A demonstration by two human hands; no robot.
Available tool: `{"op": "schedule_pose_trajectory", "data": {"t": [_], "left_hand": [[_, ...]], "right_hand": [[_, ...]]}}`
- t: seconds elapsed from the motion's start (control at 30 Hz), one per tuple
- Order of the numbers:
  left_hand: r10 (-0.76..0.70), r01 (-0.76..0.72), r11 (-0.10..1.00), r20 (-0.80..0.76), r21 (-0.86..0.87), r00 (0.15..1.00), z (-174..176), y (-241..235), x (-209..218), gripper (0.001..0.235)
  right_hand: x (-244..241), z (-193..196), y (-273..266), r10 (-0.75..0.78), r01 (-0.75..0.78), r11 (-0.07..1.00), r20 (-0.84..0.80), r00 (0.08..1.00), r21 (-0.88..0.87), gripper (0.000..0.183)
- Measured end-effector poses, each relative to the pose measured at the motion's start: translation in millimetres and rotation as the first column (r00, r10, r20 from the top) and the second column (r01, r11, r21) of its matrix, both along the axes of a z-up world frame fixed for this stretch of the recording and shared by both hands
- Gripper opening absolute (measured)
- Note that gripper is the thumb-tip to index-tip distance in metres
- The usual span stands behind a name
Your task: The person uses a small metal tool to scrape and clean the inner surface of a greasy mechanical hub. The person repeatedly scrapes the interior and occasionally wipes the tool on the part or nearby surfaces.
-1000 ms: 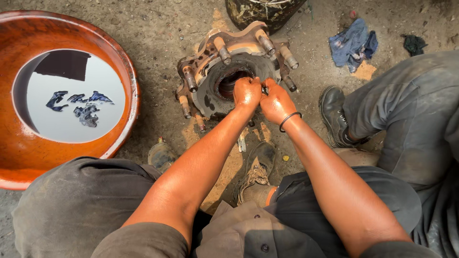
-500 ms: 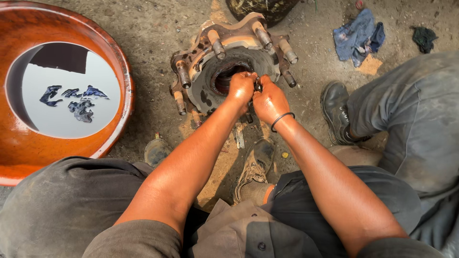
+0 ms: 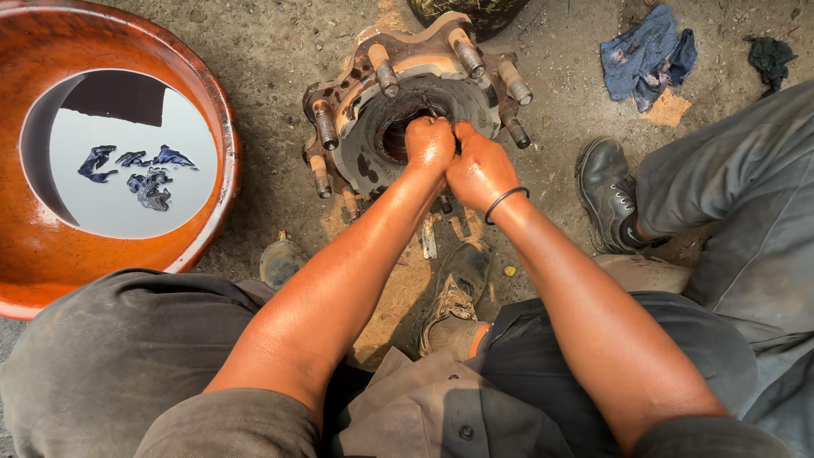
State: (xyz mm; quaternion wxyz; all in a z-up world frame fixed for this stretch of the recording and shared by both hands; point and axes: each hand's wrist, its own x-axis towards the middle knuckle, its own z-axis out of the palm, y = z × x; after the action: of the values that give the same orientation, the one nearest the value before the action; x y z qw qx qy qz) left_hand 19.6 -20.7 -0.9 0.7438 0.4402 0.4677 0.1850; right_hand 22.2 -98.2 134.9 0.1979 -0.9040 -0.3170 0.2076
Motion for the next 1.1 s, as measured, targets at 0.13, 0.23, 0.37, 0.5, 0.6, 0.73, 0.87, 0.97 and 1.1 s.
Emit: {"op": "schedule_pose_trajectory", "data": {"t": [0.13,0.23,0.37,0.5,0.6,0.73,0.87,0.97,1.1], "left_hand": [[-0.191,0.203,0.950,0.073,-0.237,0.979,-1,12,5,0.023],[-0.185,0.186,0.980,0.021,-0.070,0.983,0,-1,9,0.025],[0.034,-0.021,0.995,-0.129,0.097,0.991,2,-5,6,0.028],[-0.178,0.176,0.983,-0.035,-0.042,0.983,-3,10,7,0.026],[-0.110,0.111,0.994,-0.064,0.007,0.992,-6,-2,15,0.024],[0.036,0.043,0.944,-0.233,0.328,0.972,-16,0,11,0.026],[-0.069,0.075,0.991,-0.062,0.113,0.996,-34,17,7,0.029],[-0.337,0.368,0.832,0.150,-0.415,0.930,-48,18,2,0.029],[-0.195,0.183,0.979,0.143,0.090,0.970,-48,-2,1,0.026]], "right_hand": [[-5,1,5,-0.080,0.079,0.984,0.003,0.997,-0.161,0.039],[1,5,2,-0.031,0.035,0.991,0.030,0.999,-0.128,0.034],[6,10,4,0.102,-0.100,0.993,0.032,0.994,-0.056,0.027],[-2,10,10,-0.001,0.007,0.991,0.045,0.999,-0.136,0.030],[4,15,6,0.038,-0.031,0.992,0.059,0.997,-0.124,0.027],[5,13,11,0.155,-0.150,0.986,0.068,0.986,-0.074,0.025],[-10,2,17,0.034,-0.017,0.992,0.138,0.990,-0.128,0.038],[-25,-1,17,0.058,-0.033,0.950,0.073,0.996,-0.311,0.030],[-27,5,12,0.035,-0.002,0.970,0.132,0.991,-0.245,0.036]]}}
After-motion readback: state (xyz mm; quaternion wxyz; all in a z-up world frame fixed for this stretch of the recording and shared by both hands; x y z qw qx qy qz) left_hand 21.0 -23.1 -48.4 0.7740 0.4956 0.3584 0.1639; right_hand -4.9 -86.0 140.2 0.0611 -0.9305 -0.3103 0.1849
